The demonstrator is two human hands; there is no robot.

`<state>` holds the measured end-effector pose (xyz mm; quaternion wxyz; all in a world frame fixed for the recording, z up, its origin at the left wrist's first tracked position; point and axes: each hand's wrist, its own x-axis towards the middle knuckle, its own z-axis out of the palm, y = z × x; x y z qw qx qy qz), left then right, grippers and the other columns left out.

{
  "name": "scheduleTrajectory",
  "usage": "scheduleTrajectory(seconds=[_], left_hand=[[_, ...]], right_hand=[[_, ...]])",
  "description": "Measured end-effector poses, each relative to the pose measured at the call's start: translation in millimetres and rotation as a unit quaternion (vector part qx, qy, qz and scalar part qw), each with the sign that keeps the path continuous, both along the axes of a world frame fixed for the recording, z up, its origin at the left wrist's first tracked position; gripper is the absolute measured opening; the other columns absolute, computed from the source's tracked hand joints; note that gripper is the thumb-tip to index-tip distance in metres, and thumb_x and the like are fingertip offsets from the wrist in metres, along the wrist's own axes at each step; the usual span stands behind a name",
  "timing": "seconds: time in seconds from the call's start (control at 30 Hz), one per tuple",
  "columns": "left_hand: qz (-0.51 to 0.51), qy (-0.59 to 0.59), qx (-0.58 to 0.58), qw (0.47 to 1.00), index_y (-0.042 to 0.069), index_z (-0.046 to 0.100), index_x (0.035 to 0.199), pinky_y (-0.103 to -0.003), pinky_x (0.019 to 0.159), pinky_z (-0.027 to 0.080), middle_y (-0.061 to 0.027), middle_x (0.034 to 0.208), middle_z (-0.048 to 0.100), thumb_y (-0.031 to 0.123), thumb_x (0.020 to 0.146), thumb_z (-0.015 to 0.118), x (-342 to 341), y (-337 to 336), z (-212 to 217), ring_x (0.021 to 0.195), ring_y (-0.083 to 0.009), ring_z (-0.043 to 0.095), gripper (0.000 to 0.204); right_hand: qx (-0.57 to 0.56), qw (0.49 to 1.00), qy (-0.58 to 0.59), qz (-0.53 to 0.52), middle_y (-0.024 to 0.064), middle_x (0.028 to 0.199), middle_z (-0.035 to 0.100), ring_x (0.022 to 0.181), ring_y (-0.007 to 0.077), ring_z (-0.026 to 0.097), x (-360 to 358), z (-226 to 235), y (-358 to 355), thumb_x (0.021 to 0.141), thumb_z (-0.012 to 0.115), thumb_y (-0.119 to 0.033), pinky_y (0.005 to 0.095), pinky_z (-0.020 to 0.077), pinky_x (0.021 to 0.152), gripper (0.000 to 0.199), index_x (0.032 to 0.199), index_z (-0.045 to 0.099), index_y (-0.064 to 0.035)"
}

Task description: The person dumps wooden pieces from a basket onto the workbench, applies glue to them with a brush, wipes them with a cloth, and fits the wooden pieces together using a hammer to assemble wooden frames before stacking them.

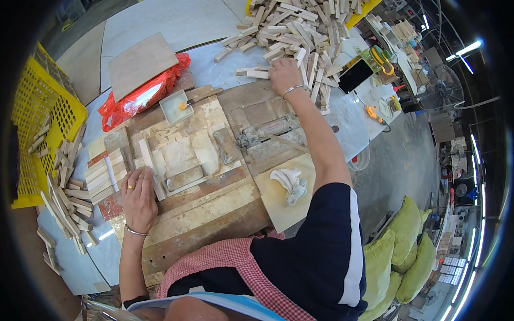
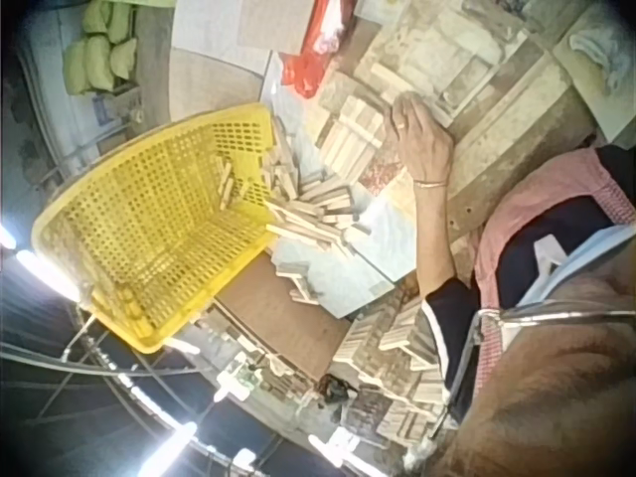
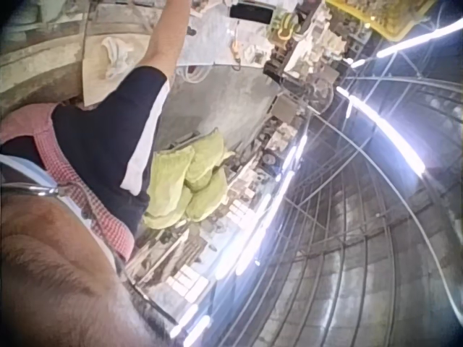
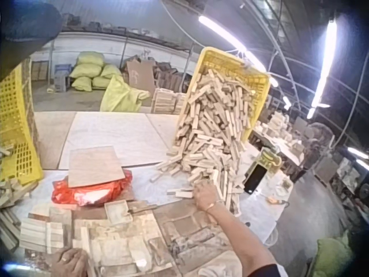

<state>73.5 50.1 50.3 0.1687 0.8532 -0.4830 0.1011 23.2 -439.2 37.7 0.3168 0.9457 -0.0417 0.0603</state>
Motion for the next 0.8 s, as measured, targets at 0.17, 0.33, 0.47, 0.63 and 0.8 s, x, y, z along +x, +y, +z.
scheduleTrajectory(seconds=[0.17, 0.33, 0.47, 0.63, 0.8], left_hand=[[-0.001, 0.003, 0.0, 1.0, -0.005, 0.054, 0.115, -0.044, 0.101, 0.037, -0.015, 0.11, 0.06, -0.002, 0.074, 0.052, 2.8, -5.5, 0.9, 0.111, -0.0287, 0.053, 0.042], [-0.006, 0.007, 0.0, 1.0, -0.003, 0.053, 0.115, -0.043, 0.099, 0.038, -0.0132, 0.106, 0.06, -0.002, 0.072, 0.051, 5.2, 0.8, 4.7, 0.109, -0.0288, 0.053, 0.043], [-0.014, -0.007, -0.026, 1.0, -0.001, 0.053, 0.116, -0.041, 0.098, 0.039, -0.0123, 0.103, 0.061, -0.003, 0.071, 0.05, 4.4, -0.7, 2.7, 0.107, -0.0282, 0.054, 0.045], [-0.008, -0.016, -0.029, 0.999, -0.001, 0.054, 0.114, -0.041, 0.097, 0.04, -0.0121, 0.102, 0.062, -0.004, 0.069, 0.051, 3.3, 3.7, 0.4, 0.107, -0.0269, 0.054, 0.046], [-0.01, -0.015, -0.036, 0.999, -0.001, 0.054, 0.114, -0.041, 0.096, 0.041, -0.0127, 0.102, 0.062, -0.005, 0.068, 0.051, 1.5, 6.9, -0.7, 0.107, -0.0271, 0.055, 0.047]], right_hand=[[0.468, 0.859, -0.193, -0.076, 0.011, 0.086, 0.064, 0.082, 0.0286, 0.062, -3.1, 32.3, 47.8, 0.083, 0.065, -0.029, 0.0397, 0.0486, 0.075, 0.024, 0.098, 0.062, -0.0104], [0.561, 0.809, -0.128, 0.123, 0.0106, 0.083, 0.062, 0.073, 0.0254, 0.062, -8.1, 44.0, 171.9, 0.087, 0.063, -0.024, 0.0346, 0.0495, 0.066, 0.021, 0.103, 0.064, -0.0099], [0.525, 0.836, -0.005, 0.161, 0.0075, 0.086, 0.059, 0.077, 0.0222, 0.058, -14.7, 30.3, 229.2, 0.085, 0.063, -0.012, 0.0327, 0.0482, 0.07, 0.019, 0.103, 0.068, -0.0097], [0.545, 0.805, 0.032, 0.234, 0.0055, 0.087, 0.059, 0.082, 0.0224, 0.056, -18.0, 5.0, 241.8, 0.082, 0.064, -0.008, 0.0327, 0.047, 0.074, 0.023, 0.104, 0.069, -0.0121], [0.592, 0.771, 0.059, 0.227, 0.005, 0.087, 0.063, 0.085, 0.0218, 0.057, -14.7, 1.3, 240.5, 0.079, 0.065, -0.007, 0.0314, 0.0472, 0.077, 0.027, 0.105, 0.07, -0.0119]])
